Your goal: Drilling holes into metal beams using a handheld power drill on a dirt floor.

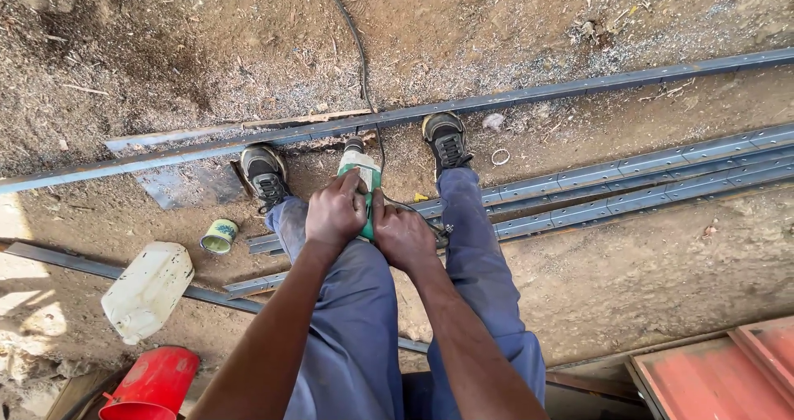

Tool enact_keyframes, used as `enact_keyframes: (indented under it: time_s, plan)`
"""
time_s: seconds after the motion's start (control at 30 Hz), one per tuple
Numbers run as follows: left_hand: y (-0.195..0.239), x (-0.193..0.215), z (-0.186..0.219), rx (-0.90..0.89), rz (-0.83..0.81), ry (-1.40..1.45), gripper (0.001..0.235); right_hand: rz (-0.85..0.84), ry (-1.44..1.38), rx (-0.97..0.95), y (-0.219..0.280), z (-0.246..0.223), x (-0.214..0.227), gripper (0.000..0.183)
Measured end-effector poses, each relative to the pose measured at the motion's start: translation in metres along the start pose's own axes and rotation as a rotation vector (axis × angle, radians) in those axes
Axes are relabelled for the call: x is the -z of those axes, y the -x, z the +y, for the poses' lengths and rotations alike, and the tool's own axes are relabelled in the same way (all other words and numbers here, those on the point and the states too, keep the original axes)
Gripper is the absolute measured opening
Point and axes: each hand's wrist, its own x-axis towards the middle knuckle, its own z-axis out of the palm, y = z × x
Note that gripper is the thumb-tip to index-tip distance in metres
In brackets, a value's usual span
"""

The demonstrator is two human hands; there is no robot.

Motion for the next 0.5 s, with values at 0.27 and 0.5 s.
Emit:
enact_keyframes:
  time_s: [0.27, 0.5]
  plan:
    - [0.003, -0.002, 0.001, 0.173, -0.095, 0.031, 0.011, 0.048, 0.039, 0.027, -0.001, -0.001, -0.010, 0.058]
    - [-0.013, -0.020, 0.000, 0.993, -0.734, 0.340, 0.092, 0.106, 0.073, 0.067, -0.001, -0.015, 0.020, 0.045]
